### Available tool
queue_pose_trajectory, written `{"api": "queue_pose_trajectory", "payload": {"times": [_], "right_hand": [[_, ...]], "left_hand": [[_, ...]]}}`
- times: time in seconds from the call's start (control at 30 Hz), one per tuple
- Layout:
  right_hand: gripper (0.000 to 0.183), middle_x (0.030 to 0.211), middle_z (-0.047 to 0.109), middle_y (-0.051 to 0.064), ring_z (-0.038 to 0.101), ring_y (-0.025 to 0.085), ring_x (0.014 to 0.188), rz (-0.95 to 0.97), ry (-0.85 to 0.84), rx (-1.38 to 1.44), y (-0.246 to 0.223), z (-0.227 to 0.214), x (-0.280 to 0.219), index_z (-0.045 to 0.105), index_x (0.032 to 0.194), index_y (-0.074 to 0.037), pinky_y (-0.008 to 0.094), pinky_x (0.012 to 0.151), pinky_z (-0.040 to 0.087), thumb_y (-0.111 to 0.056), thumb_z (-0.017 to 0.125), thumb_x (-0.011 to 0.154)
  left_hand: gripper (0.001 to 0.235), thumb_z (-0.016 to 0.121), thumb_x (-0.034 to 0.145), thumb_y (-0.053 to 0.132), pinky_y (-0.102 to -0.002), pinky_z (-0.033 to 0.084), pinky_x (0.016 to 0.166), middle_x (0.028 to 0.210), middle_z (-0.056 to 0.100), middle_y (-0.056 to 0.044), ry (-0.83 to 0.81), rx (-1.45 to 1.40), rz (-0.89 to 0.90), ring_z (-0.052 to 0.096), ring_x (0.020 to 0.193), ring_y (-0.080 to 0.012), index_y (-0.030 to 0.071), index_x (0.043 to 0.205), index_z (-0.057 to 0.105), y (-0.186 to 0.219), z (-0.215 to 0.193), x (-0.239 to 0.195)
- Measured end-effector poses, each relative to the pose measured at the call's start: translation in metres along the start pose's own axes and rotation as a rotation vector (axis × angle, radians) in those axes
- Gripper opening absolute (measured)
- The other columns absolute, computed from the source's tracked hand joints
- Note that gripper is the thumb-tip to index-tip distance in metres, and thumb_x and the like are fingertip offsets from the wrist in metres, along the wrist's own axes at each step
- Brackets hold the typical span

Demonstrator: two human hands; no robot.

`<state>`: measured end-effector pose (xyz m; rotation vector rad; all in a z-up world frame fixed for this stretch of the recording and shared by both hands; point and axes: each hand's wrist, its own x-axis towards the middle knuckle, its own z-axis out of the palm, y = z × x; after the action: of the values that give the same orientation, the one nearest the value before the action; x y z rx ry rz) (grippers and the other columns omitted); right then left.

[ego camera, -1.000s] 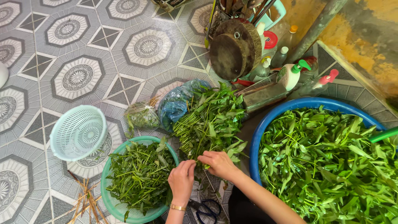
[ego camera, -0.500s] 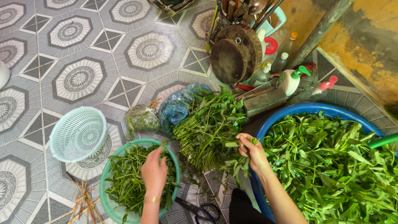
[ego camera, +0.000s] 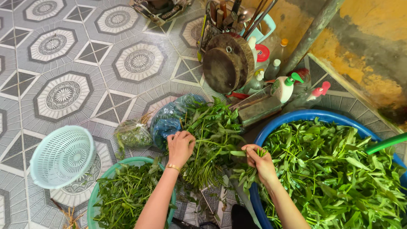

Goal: The person plucks leaves and tender stems from a pile of water spinach, placing the edible parts into a green bowl and occasionally washing them in a blue basin of water.

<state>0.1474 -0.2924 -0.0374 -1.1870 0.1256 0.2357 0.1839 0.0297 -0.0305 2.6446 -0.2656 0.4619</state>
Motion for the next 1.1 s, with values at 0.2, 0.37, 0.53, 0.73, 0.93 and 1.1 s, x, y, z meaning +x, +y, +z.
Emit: {"api": "queue_pose_trajectory", "payload": {"times": [0.2,0.37,0.53,0.73,0.93,1.1], "right_hand": [[0.014,0.099,0.072,0.004,0.066,0.016,0.088,-0.629,-0.155,-0.582,-0.005,0.037,-0.002,0.074,0.111,-0.003,0.030,0.077,0.052,-0.007,0.066,0.100],[0.022,0.089,0.070,0.008,0.069,0.025,0.079,-0.665,-0.152,-0.923,-0.016,0.079,-0.014,0.075,0.107,-0.006,0.033,0.068,0.054,-0.002,0.073,0.086],[0.039,0.090,0.066,0.011,0.067,0.032,0.081,-0.608,-0.287,-1.064,-0.009,0.084,-0.024,0.071,0.110,-0.004,0.038,0.069,0.053,-0.001,0.072,0.071],[0.011,0.085,0.065,0.009,0.067,0.022,0.079,-0.481,-0.166,-0.874,0.027,0.072,-0.027,0.068,0.094,-0.002,0.033,0.071,0.053,-0.008,0.073,0.086],[0.008,0.092,0.070,-0.001,0.062,0.009,0.087,-0.402,-0.041,-0.484,0.037,0.025,-0.002,0.070,0.100,-0.002,0.026,0.078,0.049,-0.007,0.065,0.099],[0.010,0.067,0.048,-0.004,0.033,0.004,0.052,0.019,0.022,-0.060,0.026,0.027,-0.008,0.071,0.099,-0.003,0.023,0.048,0.024,-0.011,0.065,0.097]], "left_hand": [[0.005,0.074,0.087,0.020,-0.044,0.037,0.095,0.087,0.073,0.000,-0.031,-0.168,0.039,0.067,0.085,-0.0212,0.016,0.087,0.077,0.062,-0.042,-0.011],[0.007,0.074,0.088,0.022,-0.042,0.037,0.095,0.086,0.074,0.000,-0.019,-0.210,0.051,0.066,0.086,-0.0225,0.015,0.088,0.076,0.095,-0.059,-0.029],[0.009,0.075,0.087,0.023,-0.040,0.039,0.094,0.086,0.074,-0.001,0.013,-0.259,-0.042,0.066,0.086,-0.0239,0.015,0.088,0.076,0.107,-0.054,-0.047],[0.008,0.075,0.086,0.023,-0.039,0.040,0.093,0.088,0.076,0.000,0.008,-0.434,-0.193,0.068,0.087,-0.0224,0.015,0.088,0.077,0.105,-0.054,-0.077],[0.026,0.073,0.076,0.010,-0.044,0.040,0.092,0.109,0.078,-0.001,0.212,0.199,-0.419,0.069,0.101,-0.0236,0.020,0.099,0.082,0.038,-0.101,-0.133],[0.035,0.072,0.089,0.024,-0.035,0.053,0.081,0.133,0.070,0.004,-0.116,-0.304,-0.746,0.065,0.075,-0.0275,0.023,0.124,0.073,0.033,-0.065,-0.135]]}}
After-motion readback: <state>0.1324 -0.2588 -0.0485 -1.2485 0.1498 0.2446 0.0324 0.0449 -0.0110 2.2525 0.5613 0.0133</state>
